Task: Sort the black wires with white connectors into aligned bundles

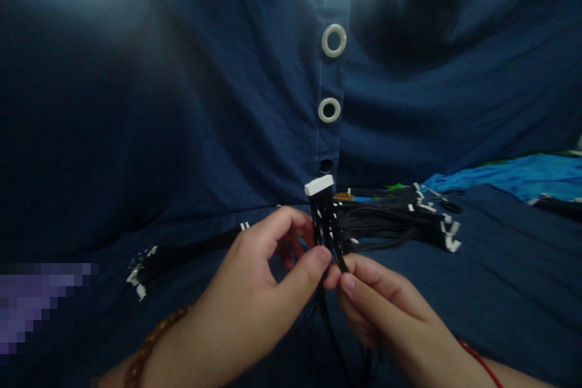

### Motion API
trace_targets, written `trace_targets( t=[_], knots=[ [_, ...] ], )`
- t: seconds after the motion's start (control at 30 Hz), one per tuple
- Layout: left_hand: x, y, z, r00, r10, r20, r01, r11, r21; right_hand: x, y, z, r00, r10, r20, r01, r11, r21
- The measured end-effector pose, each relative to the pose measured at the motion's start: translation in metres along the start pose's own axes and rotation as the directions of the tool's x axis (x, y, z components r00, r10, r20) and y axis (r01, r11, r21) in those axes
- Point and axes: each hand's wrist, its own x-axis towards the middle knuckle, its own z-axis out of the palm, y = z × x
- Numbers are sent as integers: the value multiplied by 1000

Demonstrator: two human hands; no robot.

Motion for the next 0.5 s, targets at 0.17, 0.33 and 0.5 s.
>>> trace_targets(
  t=[0.17, 0.33, 0.5],
  knots=[
    [3, 2, -1, 981, -35, 190, 114, 899, -423, -4, -4, 3, 1000, -20, 12, 21, 993, -119],
    [4, -6, 4, 969, -182, 168, 243, 829, -503, -7, -11, 6, 997, -67, 49, 78, 954, -290],
    [4, -7, 8, 960, -185, 210, 271, 801, -534, -9, -14, 8, 995, -45, 84, 73, 930, -359]
  ],
)
